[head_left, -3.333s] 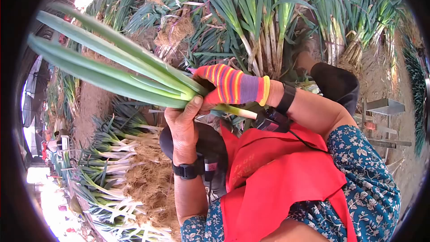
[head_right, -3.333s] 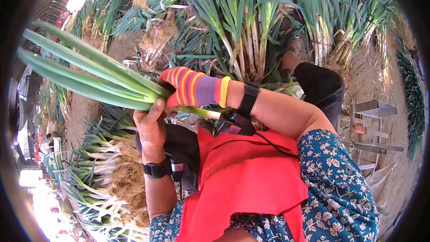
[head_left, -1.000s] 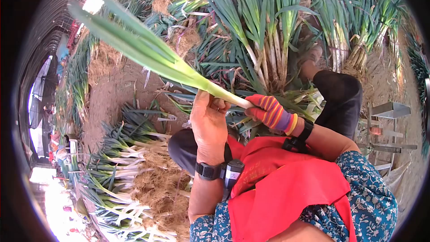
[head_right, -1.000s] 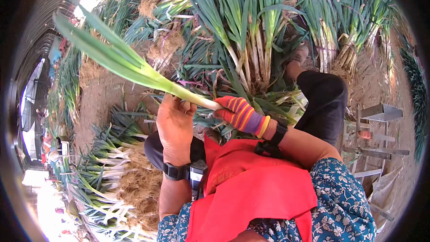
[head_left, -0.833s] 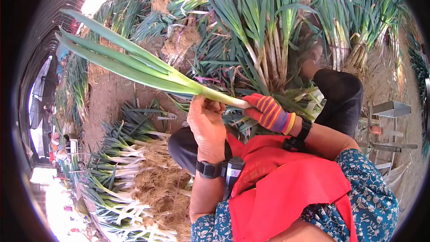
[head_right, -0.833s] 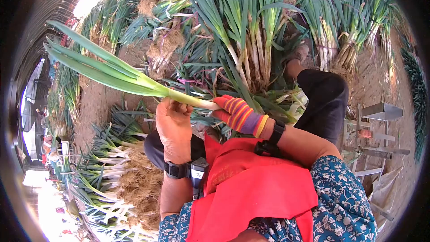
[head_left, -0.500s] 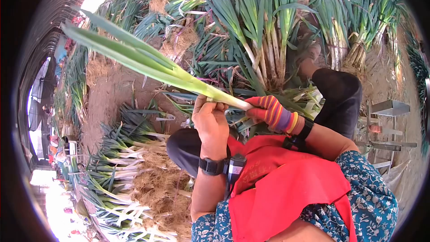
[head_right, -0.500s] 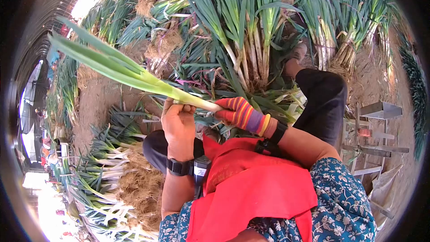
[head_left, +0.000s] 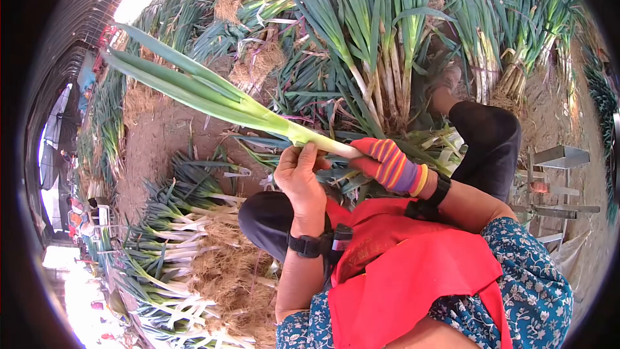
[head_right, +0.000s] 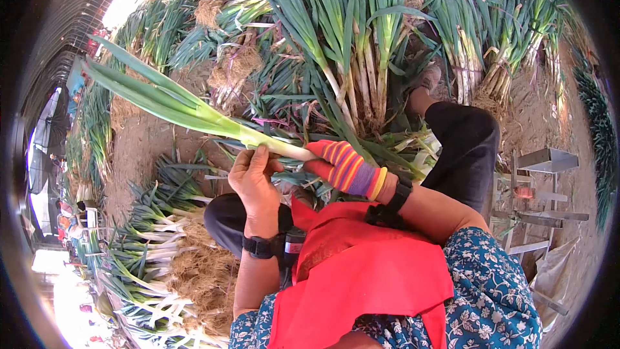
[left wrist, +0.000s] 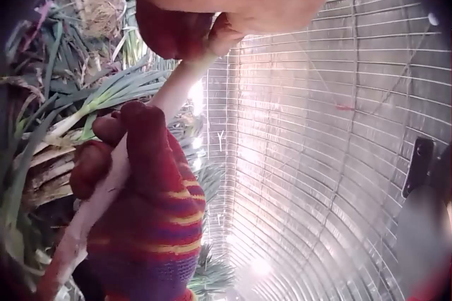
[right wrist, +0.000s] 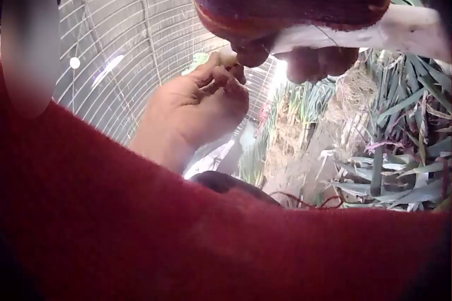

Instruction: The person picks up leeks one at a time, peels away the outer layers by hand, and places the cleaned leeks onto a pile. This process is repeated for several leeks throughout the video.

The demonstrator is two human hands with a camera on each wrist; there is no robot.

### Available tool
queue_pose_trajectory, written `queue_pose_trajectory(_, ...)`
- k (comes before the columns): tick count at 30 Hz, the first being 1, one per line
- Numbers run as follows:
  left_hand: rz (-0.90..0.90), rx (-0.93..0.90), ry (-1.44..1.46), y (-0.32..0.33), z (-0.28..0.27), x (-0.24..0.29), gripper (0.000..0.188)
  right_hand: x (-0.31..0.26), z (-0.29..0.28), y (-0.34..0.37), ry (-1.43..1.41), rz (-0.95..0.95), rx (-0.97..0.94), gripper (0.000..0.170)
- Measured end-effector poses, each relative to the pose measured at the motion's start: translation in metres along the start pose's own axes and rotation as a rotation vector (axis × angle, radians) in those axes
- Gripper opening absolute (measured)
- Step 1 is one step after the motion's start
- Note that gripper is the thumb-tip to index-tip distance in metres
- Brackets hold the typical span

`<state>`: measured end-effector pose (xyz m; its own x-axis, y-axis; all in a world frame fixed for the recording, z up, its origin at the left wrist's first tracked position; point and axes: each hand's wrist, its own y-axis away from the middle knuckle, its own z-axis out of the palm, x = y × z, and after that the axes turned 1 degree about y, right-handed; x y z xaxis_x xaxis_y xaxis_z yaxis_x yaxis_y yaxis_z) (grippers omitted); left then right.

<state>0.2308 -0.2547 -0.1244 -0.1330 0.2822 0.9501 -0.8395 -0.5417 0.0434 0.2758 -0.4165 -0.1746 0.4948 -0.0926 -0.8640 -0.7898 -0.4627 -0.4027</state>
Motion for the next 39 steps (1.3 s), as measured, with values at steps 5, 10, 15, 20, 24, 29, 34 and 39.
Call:
queue_pose_trajectory(5,0.025,-0.096,-0.044,0.002,-0.003,0.017,0.015,-0.028,-0.022,-0.009,-0.442,0.531,-0.296,0.028)
queue_pose_trajectory(10,-0.368,-0.269,0.224,0.001,0.002,0.014,0.013,-0.060,-0.036,-0.014,-0.661,0.655,-0.361,0.026)
queue_pose_trajectory(15,-0.493,-0.327,0.116,0.009,0.013,-0.014,0.018,-0.032,-0.033,-0.010,-0.288,0.105,-0.248,0.031)
queue_pose_trajectory(20,-0.384,-0.432,-0.195,0.019,-0.009,-0.032,0.026,-0.028,-0.037,-0.020,0.204,-0.208,0.012,0.034)
queue_pose_trajectory(24,-0.039,-0.317,-0.016,0.023,0.002,0.032,0.038,-0.018,-0.038,-0.015,0.375,-0.196,0.009,0.039)
queue_pose_trajectory(29,-0.120,-0.257,0.198,0.003,-0.013,0.049,0.027,-0.032,-0.023,-0.025,-0.228,0.098,-0.075,0.063)
queue_pose_trajectory(34,-0.106,-0.359,0.092,0.009,-0.013,0.047,0.022,-0.021,-0.026,-0.050,-0.107,-0.240,-0.280,0.037)
queue_pose_trajectory(39,-0.085,-0.307,0.033,0.003,-0.034,0.059,0.024,-0.005,-0.046,-0.040,0.234,-0.557,-0.413,0.019)
